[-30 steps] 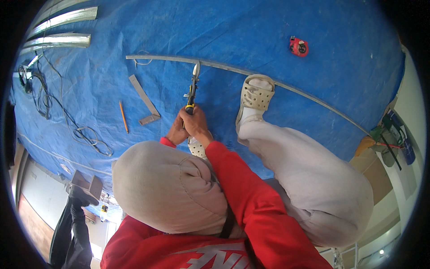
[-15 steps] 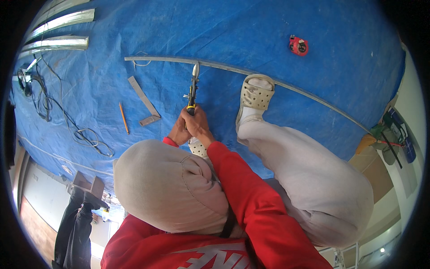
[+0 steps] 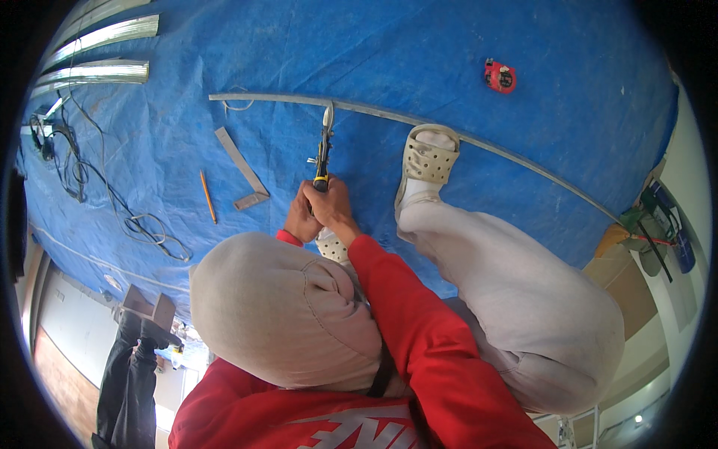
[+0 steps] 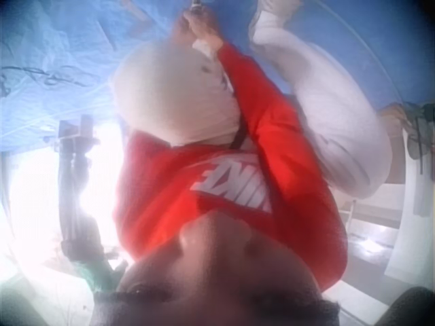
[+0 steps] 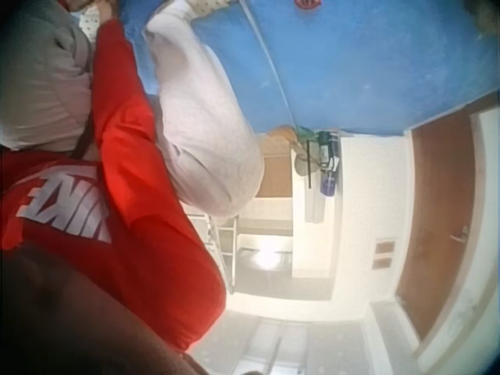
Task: The person measures a metal strip with a tape measure and marks it with a pencil. They then use tin snips to cut the strip at the marked point and place the cut piece aside.
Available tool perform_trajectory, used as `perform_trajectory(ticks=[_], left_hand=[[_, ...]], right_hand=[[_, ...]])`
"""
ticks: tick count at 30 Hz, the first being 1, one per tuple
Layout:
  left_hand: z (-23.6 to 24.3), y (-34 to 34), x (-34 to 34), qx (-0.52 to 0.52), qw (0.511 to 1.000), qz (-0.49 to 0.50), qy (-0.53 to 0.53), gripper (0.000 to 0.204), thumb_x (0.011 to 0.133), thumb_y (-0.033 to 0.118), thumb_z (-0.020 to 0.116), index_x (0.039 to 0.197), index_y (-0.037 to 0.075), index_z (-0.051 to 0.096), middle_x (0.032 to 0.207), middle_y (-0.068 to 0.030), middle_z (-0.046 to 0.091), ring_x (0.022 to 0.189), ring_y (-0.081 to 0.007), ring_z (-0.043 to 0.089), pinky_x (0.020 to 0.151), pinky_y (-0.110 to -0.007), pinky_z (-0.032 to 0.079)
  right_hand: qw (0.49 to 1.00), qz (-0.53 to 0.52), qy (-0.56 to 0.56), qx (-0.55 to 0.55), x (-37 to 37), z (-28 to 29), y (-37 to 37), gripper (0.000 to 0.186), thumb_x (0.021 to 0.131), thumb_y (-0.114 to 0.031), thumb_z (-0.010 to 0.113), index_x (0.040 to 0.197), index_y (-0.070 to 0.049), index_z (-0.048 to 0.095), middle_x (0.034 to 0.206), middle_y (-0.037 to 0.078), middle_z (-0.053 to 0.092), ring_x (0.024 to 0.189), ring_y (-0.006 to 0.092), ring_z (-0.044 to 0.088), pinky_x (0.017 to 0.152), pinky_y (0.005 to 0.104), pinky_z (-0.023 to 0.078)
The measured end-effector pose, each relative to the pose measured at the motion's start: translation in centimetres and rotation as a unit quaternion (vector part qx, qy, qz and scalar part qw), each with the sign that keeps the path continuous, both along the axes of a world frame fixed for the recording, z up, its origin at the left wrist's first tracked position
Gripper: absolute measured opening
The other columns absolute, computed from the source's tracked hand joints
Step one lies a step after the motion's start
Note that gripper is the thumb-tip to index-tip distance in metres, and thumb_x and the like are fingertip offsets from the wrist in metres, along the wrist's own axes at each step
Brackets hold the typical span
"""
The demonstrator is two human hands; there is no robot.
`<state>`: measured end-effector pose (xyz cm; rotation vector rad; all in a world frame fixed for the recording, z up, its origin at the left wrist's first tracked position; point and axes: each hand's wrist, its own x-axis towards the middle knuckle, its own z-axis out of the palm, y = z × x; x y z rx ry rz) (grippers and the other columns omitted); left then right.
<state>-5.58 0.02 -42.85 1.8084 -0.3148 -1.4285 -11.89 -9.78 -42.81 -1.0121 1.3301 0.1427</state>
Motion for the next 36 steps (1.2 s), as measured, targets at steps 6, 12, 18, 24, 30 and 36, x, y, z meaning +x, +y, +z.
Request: perform_trajectory(ticks=[6,12,18,24,30,36], left_hand=[[-1.7,0.7,-0.8,-0.035,0.999,0.020,-0.036,0.043,0.083,0.019,0.083,0.109,0.005,0.053,0.086,-0.0139,0.067,0.081,-0.0172,0.065,0.074,-0.035,0.052],[-2.4,1.0,-1.2,-0.038,0.998,0.034,-0.029,0.040,0.082,0.018,0.082,0.104,0.005,0.050,0.081,-0.0141,0.066,0.074,-0.0174,0.060,0.071,-0.036,0.050],[-2.2,0.8,-1.1,-0.008,0.999,0.015,-0.047,0.041,0.082,0.019,0.082,0.104,0.005,0.050,0.082,-0.0140,0.067,0.076,-0.0162,0.061,0.071,-0.036,0.051],[-2.0,0.9,-1.1,-0.035,0.996,-0.004,-0.082,0.046,0.082,0.021,0.084,0.109,0.006,0.050,0.085,-0.0164,0.070,0.082,-0.0276,0.072,0.074,-0.041,0.053],[-2.6,1.3,-1.5,0.016,0.999,-0.032,-0.020,0.061,0.080,0.023,0.087,0.124,0.006,0.048,0.103,-0.0196,0.072,0.099,-0.0343,0.073,0.081,-0.044,0.055],[-3.2,1.7,-1.8,0.004,0.999,-0.037,-0.012,0.074,0.079,0.024,0.088,0.137,0.008,0.046,0.114,-0.0194,0.070,0.108,-0.0339,0.070,0.085,-0.043,0.055]], right_hand=[[1.000,-0.009,0.005,0.000,0.1,0.0,0.0,0.023,0.085,-0.021,0.071,0.081,0.000,0.062,0.068,0.005,0.062,0.061,0.0134,0.057,0.057,0.0353,0.046],[1.000,-0.013,0.014,0.001,0.1,0.1,0.0,0.025,0.085,-0.022,0.074,0.080,0.000,0.063,0.066,0.004,0.062,0.059,0.0133,0.057,0.056,0.0353,0.046],[1.000,-0.009,0.016,0.007,0.3,0.5,-0.3,0.027,0.084,-0.025,0.075,0.081,0.000,0.065,0.068,0.007,0.065,0.060,0.0140,0.059,0.057,0.0361,0.047],[0.999,0.008,0.024,-0.041,0.0,0.2,0.1,0.034,0.085,-0.032,0.077,0.079,-0.001,0.065,0.065,0.007,0.066,0.057,0.0151,0.061,0.056,0.0371,0.049],[0.999,0.025,-0.030,0.019,-1.1,-1.7,0.6,0.036,0.087,-0.035,0.071,0.085,0.000,0.066,0.074,0.010,0.069,0.069,0.0186,0.066,0.066,0.0387,0.051],[0.996,-0.006,-0.067,0.057,-1.9,-1.5,0.7,0.028,0.090,-0.026,0.063,0.102,0.000,0.062,0.088,0.007,0.066,0.082,0.0155,0.061,0.079,0.0328,0.048]])
